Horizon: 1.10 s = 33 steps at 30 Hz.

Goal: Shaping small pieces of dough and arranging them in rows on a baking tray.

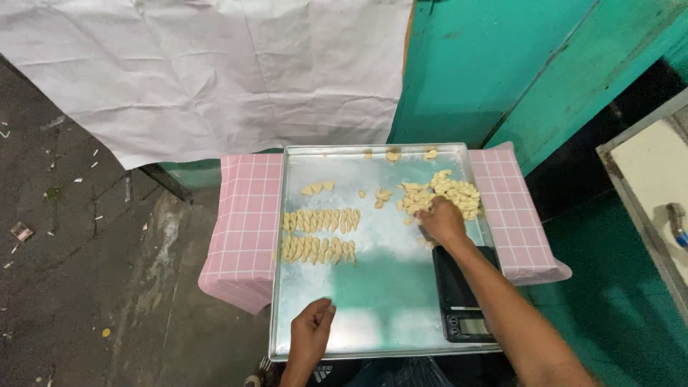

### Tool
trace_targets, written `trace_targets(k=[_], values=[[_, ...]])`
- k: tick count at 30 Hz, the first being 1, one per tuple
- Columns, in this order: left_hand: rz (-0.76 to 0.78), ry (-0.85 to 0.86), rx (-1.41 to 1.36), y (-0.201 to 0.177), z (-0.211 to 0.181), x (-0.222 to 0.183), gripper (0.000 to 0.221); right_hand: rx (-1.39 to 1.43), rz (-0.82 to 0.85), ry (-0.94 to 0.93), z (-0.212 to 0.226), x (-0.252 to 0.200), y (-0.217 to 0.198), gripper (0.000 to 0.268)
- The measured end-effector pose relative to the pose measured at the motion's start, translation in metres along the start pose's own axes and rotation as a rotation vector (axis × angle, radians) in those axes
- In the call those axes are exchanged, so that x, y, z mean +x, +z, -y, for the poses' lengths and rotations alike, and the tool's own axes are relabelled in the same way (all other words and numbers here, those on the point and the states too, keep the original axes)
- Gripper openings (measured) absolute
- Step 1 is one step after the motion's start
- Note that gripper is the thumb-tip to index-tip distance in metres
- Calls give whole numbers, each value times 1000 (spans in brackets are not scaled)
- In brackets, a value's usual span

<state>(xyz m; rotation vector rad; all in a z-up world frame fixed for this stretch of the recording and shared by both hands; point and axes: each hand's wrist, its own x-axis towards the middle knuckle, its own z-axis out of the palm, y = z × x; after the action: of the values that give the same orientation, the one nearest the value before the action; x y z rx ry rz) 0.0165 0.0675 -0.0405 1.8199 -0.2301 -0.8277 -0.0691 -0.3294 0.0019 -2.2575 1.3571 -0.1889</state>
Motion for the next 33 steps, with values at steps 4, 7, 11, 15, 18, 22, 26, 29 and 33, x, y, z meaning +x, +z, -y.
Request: trace_targets(k=[4, 7, 11, 15, 18, 22, 26, 29, 33], values=[[-13, -17, 25, 2, -1, -1, 42, 0, 42, 5, 11, 0, -1, 45], [-20, -18, 36, -1, -2, -4, 43, -90, 54, -14, 6, 9, 0, 49], [-60, -24, 46, 2, -8, -6, 45, 66, 92, -35, -8, 17, -10, 41], [-98, 28, 88, 2, -4, -7, 43, 178, 141, -70, -9, 11, -17, 35], [-101, 19, 91, 4, -6, -9, 43, 228, 105, -198, -15, 4, -20, 38], [-91, 51, 78, 15, -8, -7, 43, 81, -30, -602, -42, 8, -5, 23], [-36, 132, -149, 60, -25, 12, 41, 77, -81, -1010, -19, -26, -36, 9], [128, 182, -272, 105, -42, 36, 56, 108, -115, -1305, 6, -66, -52, 8], [291, 133, -578, 120, -135, 3, 47, 186, -48, -1291, 25, -124, -58, 10]])
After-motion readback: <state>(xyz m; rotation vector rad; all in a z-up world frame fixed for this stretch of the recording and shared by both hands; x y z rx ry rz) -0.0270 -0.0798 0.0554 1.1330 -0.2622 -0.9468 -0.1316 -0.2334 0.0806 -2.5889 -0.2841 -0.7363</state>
